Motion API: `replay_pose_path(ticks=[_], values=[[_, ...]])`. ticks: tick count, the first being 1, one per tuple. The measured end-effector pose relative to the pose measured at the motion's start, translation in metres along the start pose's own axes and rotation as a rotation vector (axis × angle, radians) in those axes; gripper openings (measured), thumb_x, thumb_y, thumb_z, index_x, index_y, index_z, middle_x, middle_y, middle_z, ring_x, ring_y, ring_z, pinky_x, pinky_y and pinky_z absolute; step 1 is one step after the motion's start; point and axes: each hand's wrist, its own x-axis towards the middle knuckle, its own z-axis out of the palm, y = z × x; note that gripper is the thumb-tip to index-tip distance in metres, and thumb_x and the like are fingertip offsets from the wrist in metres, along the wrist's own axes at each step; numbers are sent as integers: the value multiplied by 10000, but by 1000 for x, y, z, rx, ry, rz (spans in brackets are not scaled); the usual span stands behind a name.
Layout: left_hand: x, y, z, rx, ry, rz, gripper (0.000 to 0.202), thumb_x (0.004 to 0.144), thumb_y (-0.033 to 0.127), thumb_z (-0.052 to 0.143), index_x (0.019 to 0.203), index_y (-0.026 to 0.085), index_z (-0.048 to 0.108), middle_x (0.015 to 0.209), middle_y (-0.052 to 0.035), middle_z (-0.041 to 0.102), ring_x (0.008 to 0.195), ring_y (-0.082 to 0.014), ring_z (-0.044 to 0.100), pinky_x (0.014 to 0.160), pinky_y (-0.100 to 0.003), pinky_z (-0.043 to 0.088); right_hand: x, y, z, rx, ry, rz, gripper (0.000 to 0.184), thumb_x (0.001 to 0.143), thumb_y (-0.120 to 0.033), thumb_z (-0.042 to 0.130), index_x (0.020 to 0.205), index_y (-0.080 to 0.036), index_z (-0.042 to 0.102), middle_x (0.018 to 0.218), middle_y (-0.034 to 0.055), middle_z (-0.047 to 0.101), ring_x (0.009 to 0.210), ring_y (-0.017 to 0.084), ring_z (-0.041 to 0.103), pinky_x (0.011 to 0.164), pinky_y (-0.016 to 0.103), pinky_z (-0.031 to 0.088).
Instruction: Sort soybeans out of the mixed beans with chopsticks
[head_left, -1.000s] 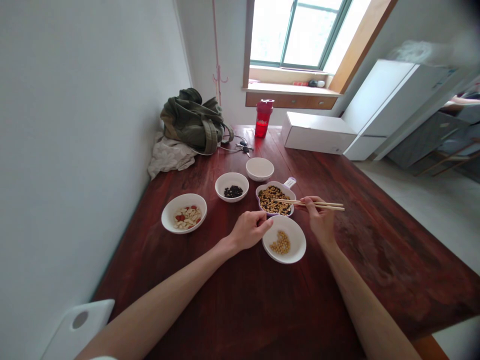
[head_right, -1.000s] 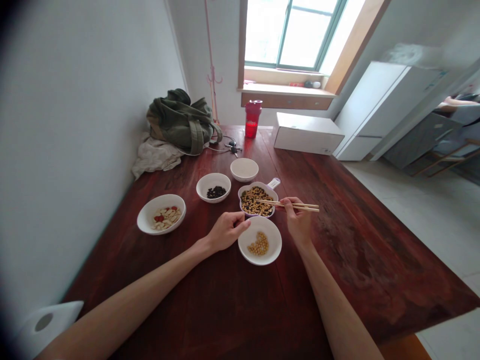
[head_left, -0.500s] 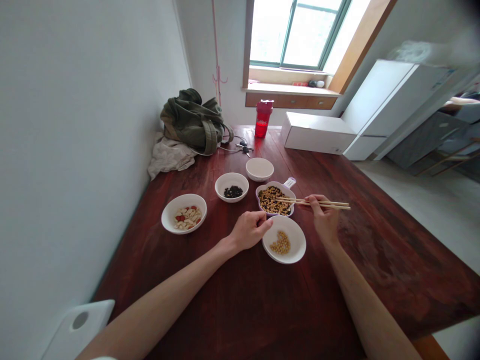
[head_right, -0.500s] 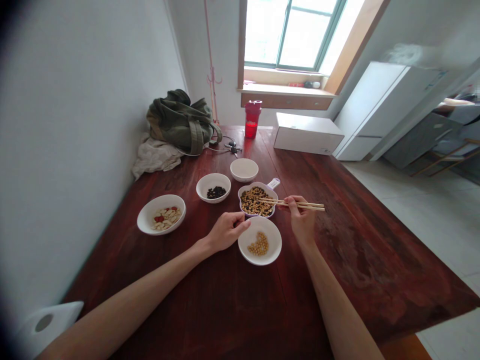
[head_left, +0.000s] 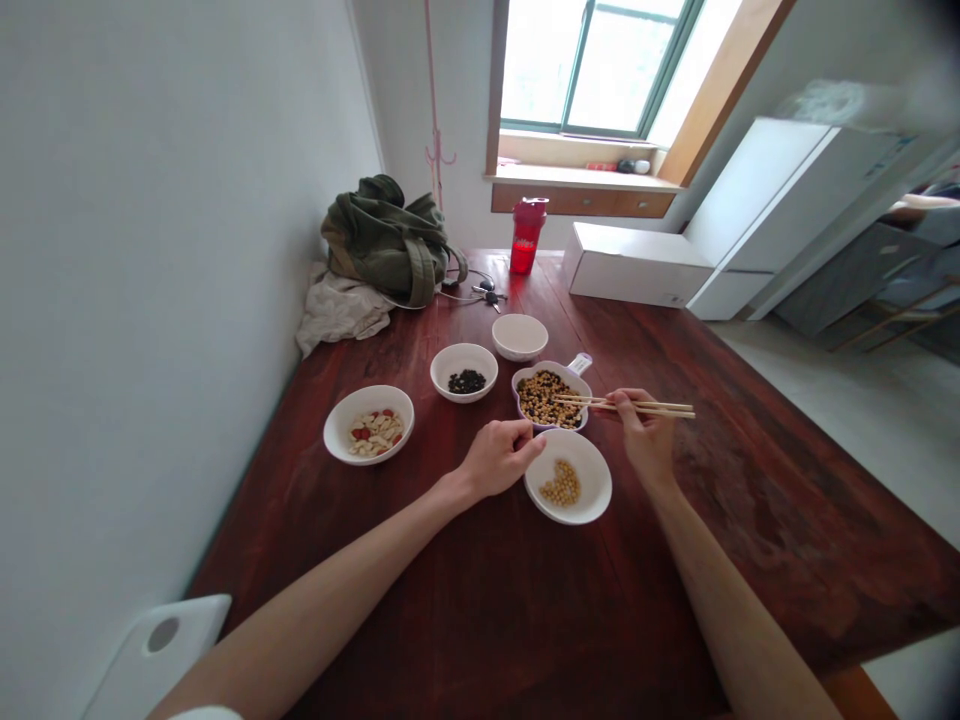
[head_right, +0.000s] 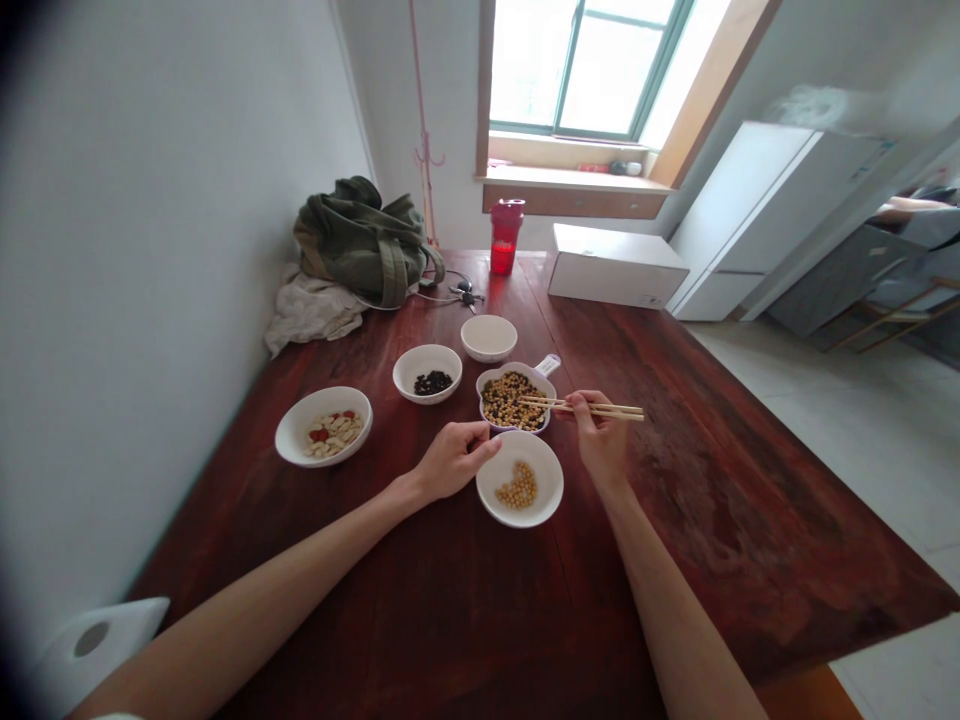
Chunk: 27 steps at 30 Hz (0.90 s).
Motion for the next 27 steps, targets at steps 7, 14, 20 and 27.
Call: replay_pose_path(ticks=[7,14,20,27], values=[[0,0,0,-8,0,1,419,946,427,529,636,169,416,590,40,417,578,-93,377,567,-246,234,1,3,-1,32,9,8,277,854,-471,726,858,-195,714,810,51,756,692,235,760,699,394,660],[0,1,0,-1,-3,-7,423,947,429,532,635,171,413,585,43,414,571,-90,372,564,-248,232,0,1,0,50,-1,23,266,846,-459,734,849,-194,709,805,47,750,680,230,754,687,391,658],[0,1,0,-3,-4,-9,422,944,435,532,635,172,416,591,40,417,576,-94,382,567,-246,245,-1,1,1,49,5,23,282,844,-481,728,853,-200,703,813,52,755,677,237,754,701,411,661],[0,0,0,-8,-3,-4,423,945,439,529,635,172,420,592,40,421,575,-94,383,570,-242,258,-1,-1,2,50,13,22,280,845,-476,725,840,-197,699,812,50,749,689,236,757,708,409,664]])
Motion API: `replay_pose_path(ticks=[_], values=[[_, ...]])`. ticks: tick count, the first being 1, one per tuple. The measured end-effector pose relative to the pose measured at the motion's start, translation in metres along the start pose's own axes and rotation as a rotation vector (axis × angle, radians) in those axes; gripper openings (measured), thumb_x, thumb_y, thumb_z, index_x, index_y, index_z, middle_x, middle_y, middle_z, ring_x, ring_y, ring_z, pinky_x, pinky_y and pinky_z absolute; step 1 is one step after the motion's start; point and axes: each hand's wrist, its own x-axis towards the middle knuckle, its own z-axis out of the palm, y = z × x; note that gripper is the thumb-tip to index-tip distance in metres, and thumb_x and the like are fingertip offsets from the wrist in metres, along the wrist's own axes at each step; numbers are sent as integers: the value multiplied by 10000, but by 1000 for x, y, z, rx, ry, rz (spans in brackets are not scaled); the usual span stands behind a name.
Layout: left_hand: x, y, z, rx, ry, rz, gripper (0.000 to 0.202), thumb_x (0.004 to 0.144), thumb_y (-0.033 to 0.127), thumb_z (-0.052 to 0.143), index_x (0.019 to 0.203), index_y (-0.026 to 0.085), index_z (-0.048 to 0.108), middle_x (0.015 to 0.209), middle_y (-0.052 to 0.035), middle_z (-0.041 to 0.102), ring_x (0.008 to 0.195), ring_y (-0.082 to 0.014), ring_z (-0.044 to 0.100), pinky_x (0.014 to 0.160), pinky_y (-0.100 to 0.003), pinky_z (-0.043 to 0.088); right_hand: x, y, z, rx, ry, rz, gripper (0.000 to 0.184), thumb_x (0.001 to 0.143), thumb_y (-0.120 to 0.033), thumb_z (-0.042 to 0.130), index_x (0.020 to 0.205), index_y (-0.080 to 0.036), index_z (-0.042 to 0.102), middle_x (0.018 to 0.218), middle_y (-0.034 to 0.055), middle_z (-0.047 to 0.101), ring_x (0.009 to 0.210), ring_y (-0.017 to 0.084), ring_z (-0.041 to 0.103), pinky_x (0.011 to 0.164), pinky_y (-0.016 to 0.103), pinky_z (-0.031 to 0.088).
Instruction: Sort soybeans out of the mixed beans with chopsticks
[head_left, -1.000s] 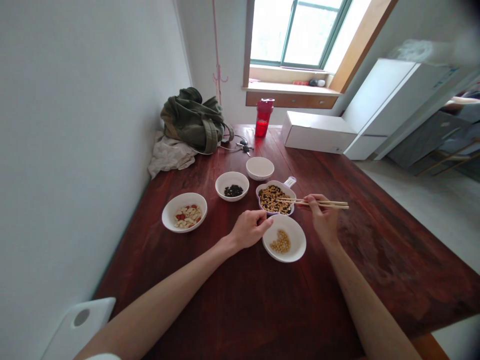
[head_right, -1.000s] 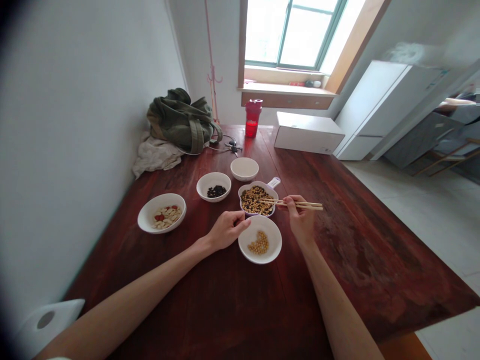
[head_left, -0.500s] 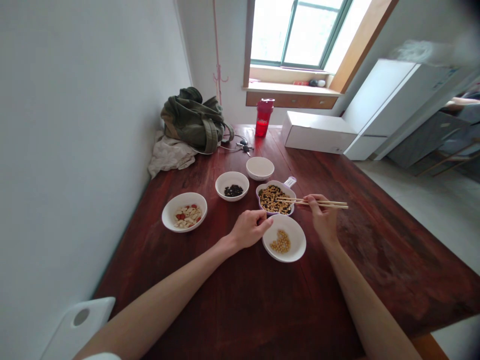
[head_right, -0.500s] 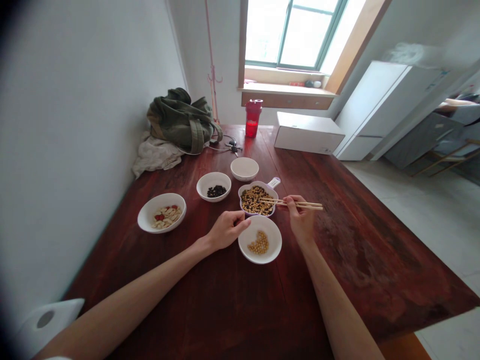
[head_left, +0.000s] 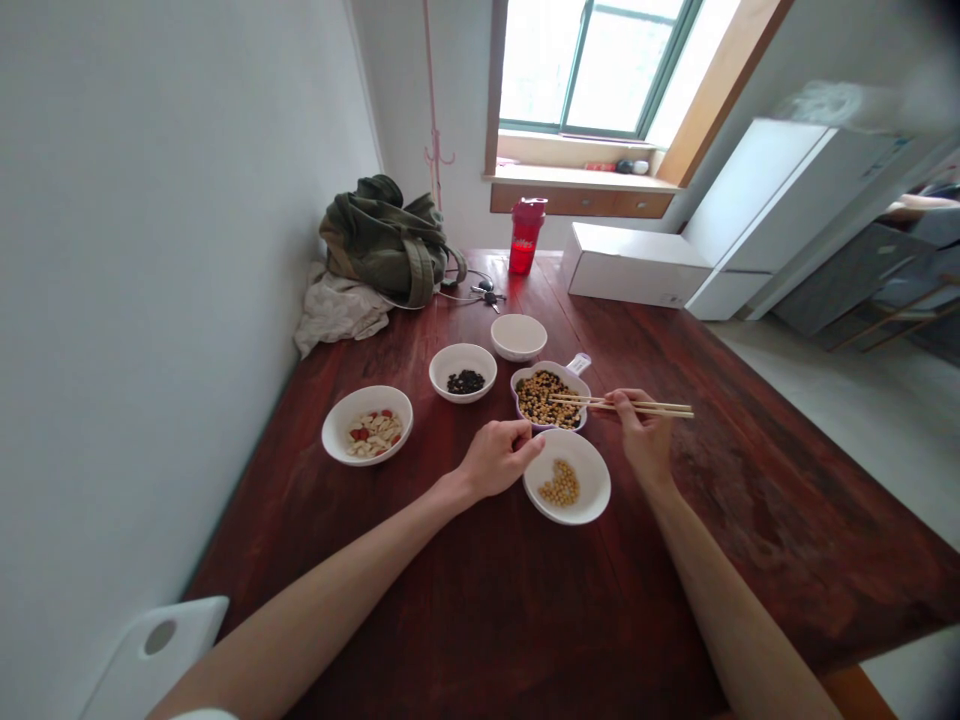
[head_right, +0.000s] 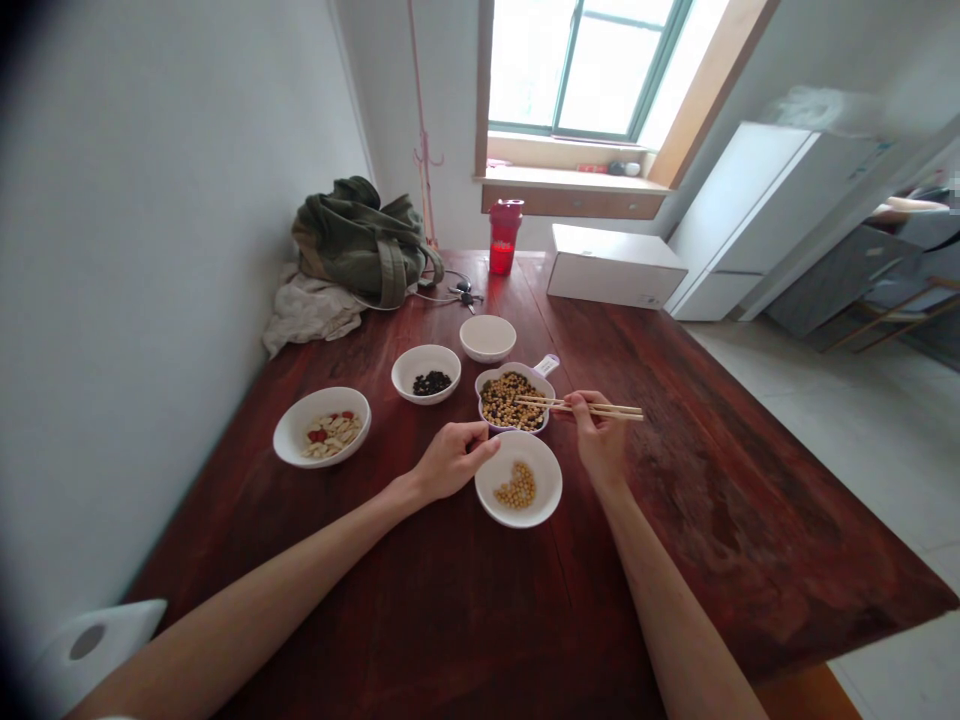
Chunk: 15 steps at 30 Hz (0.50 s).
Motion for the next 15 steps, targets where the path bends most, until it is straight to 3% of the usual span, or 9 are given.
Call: replay_pose_path(ticks=[15], values=[[0,-1,1,0,3,-8,430,941,451,532,632,169,430,589,38,422,579,-96,381,565,-242,245,0,3,0,3,-4,6,282,843,-480,729,843,-199,707,800,47,751,680,233,754,700,405,663]])
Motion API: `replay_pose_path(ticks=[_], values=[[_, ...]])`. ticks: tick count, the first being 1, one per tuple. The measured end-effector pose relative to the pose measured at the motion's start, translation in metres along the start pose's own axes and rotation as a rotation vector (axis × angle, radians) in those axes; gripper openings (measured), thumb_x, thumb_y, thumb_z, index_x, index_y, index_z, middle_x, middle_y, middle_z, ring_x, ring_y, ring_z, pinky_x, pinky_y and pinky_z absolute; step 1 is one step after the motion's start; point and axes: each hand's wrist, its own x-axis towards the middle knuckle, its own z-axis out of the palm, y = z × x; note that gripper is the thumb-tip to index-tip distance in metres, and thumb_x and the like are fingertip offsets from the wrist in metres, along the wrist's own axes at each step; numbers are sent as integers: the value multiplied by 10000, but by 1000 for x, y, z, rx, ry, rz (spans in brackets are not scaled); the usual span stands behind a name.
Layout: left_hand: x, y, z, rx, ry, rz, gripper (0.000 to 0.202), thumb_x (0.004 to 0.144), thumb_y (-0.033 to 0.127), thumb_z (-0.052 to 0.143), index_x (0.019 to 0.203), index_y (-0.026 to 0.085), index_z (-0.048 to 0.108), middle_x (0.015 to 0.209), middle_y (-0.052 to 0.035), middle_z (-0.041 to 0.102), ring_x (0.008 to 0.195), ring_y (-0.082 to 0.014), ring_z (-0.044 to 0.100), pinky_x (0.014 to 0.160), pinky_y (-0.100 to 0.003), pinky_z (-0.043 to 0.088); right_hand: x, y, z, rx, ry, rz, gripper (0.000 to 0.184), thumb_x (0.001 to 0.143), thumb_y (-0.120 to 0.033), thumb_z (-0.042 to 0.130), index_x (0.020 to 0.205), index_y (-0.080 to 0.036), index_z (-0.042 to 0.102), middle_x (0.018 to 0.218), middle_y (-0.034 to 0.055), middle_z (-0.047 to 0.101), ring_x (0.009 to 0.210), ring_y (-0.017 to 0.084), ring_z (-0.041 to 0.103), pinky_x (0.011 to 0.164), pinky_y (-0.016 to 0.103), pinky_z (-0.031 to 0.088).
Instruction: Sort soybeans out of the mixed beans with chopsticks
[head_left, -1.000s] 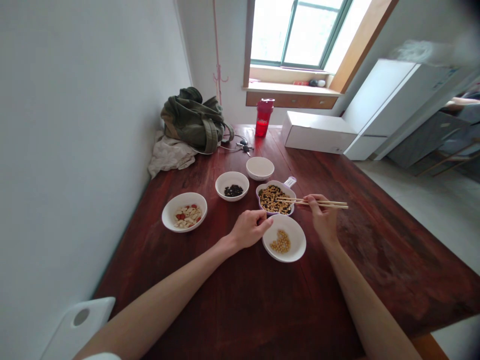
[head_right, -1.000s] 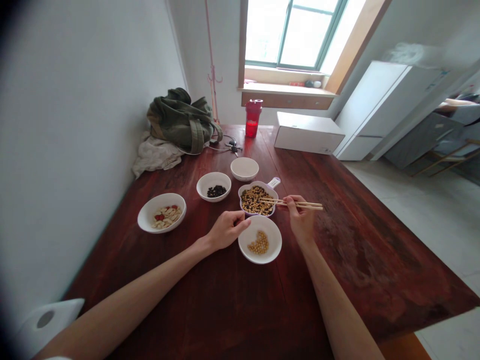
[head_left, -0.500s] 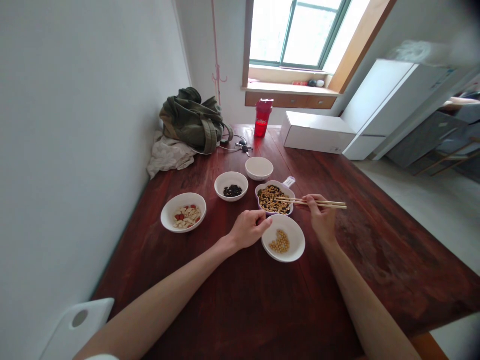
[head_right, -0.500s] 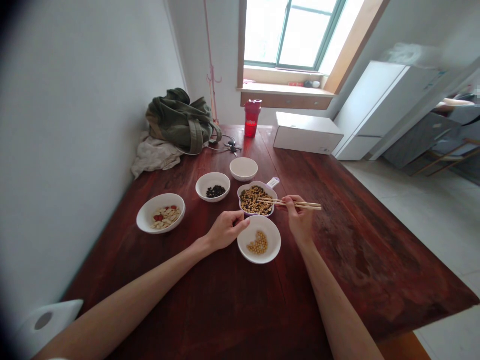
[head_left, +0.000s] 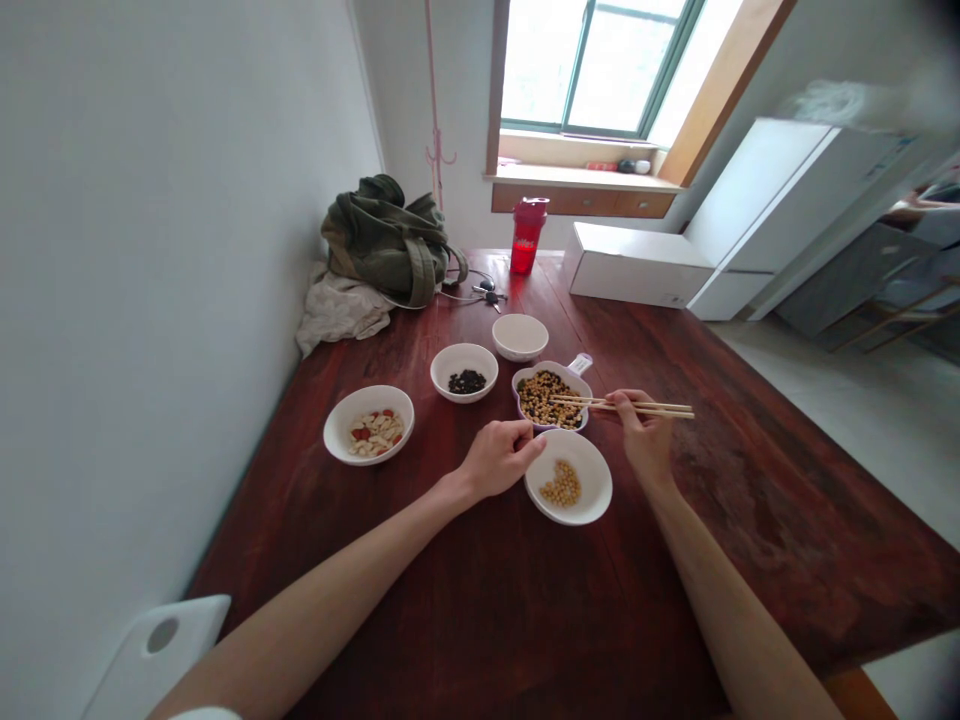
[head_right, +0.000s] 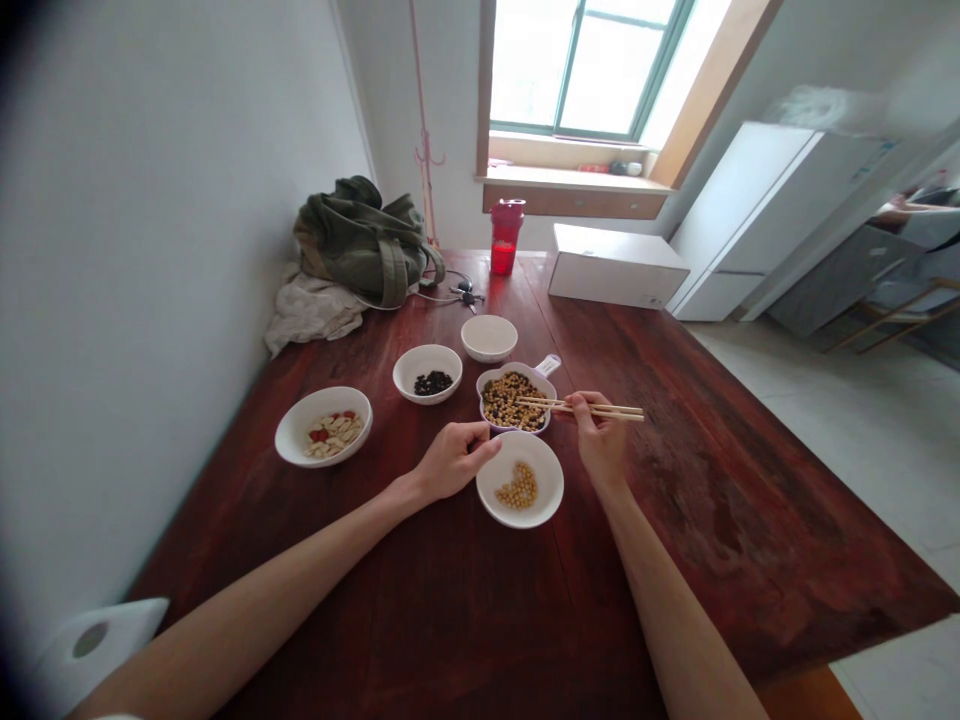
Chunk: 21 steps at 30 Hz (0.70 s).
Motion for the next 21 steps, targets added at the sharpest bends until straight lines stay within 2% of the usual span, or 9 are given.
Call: replay_pose_path(ticks=[12,17,21], values=[[0,-1,0,6,1,10,429,953,440,529,640,170,414,590,41,423,575,-92,383,572,-242,251,0,0,0,12,17,9,244,854,-434,726,830,-191,719,791,49,758,667,233,759,703,404,663],[0,-1,0,3,-1,10,429,951,440,530,637,171,415,588,42,420,574,-92,379,570,-244,248,3,-4,-2,25,72,20,230,830,-417,742,800,-189,732,768,45,763,647,223,744,686,399,667],[0,-1,0,-3,0,12,428,948,439,530,635,170,415,586,41,417,574,-92,375,566,-245,239,7,-6,-8,197,79,47,193,819,-383,755,792,-195,720,749,25,743,659,206,735,681,387,669]])
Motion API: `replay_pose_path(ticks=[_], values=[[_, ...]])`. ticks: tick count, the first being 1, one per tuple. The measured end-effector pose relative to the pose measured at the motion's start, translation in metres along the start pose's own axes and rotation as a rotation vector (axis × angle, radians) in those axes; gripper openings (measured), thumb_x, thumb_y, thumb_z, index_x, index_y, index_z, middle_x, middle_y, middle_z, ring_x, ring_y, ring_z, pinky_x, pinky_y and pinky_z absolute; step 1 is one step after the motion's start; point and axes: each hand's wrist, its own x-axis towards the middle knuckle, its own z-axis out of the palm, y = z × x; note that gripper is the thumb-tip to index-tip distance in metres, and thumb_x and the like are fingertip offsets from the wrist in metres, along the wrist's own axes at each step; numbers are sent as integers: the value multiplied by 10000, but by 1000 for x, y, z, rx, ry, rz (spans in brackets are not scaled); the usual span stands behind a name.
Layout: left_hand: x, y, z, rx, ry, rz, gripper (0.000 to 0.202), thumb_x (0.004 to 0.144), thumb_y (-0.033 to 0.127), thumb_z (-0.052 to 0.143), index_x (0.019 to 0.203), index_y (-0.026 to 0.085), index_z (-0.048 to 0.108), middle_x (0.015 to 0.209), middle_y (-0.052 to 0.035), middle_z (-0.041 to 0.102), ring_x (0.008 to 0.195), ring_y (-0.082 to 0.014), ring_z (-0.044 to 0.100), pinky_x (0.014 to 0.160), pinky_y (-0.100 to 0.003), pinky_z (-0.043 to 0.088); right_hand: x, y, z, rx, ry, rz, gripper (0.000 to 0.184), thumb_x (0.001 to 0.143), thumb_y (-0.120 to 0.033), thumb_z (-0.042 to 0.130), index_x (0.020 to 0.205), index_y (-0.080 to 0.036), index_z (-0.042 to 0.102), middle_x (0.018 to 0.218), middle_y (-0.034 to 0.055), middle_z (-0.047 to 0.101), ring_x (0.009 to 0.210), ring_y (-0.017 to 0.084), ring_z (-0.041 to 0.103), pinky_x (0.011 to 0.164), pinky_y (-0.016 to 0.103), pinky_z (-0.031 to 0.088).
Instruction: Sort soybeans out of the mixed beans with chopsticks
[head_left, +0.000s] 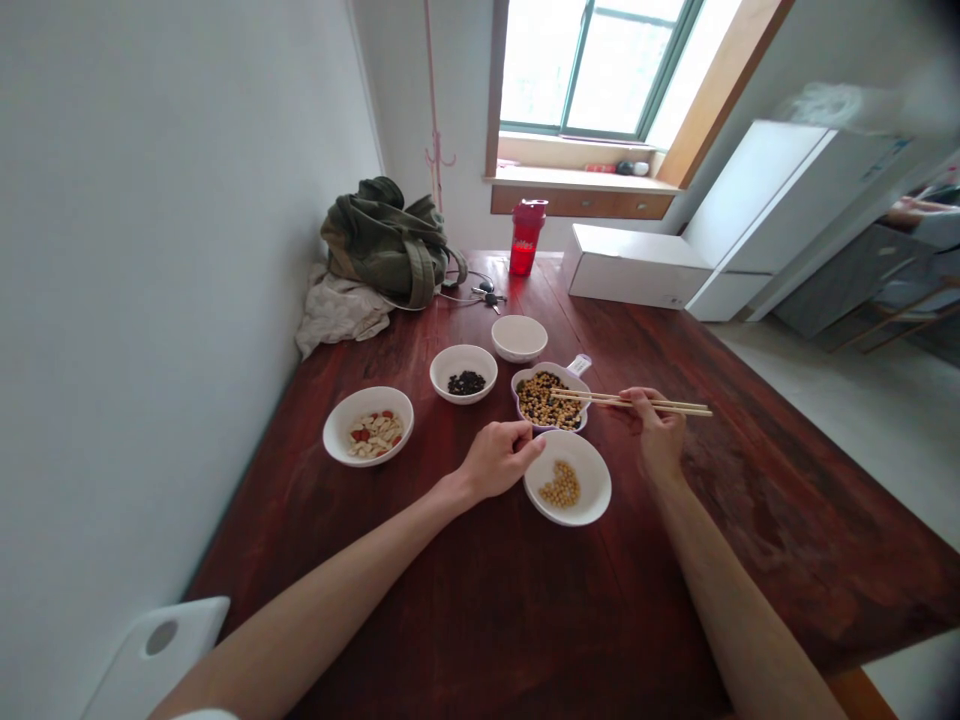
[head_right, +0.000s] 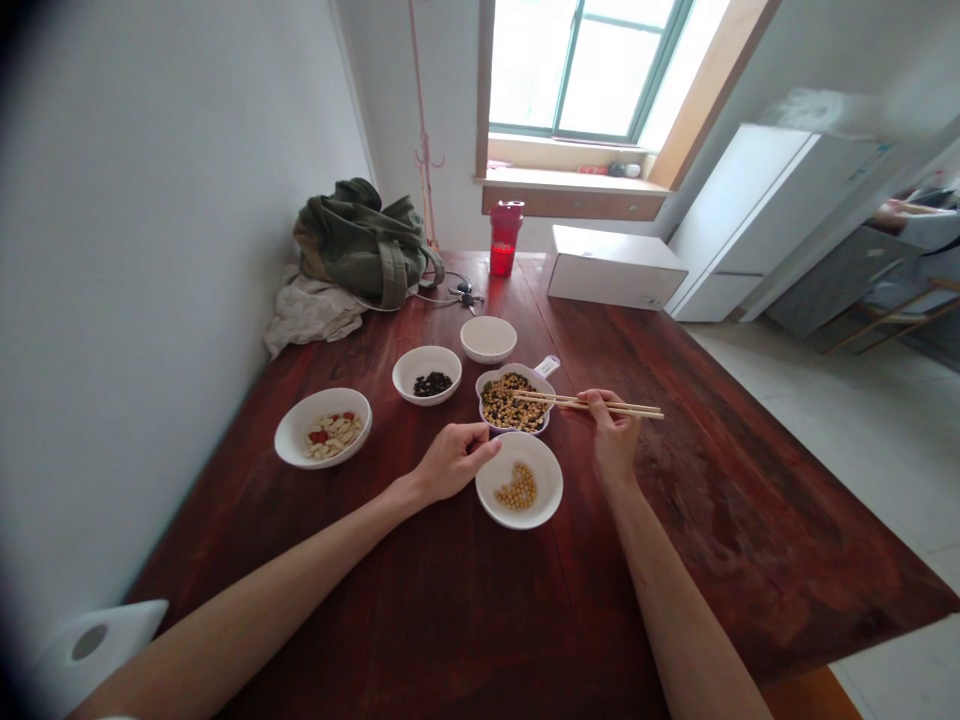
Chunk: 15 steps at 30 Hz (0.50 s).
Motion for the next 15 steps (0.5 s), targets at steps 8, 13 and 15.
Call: replay_pose_path(ticks=[8,13,15], values=[[0,1,0,3,-9,-11,424,949,434,532,638,168,421,589,42,416,574,-91,370,564,-245,227,3,-15,-14,234,-394,200,147,803,-336,793,766,-203,742,761,9,668,656,180,711,614,323,660],[0,1,-1,-2,-1,-9,426,946,431,534,634,169,411,587,42,409,573,-91,368,565,-245,230,6,-10,-15,200,-328,168,151,824,-337,780,774,-198,745,761,5,688,627,169,710,608,308,653],[0,1,-1,-2,-1,-7,423,946,430,532,635,169,413,588,42,410,574,-91,370,567,-244,234,7,-4,-12,158,-242,125,154,826,-342,780,780,-199,745,745,4,703,614,167,712,599,302,650]])
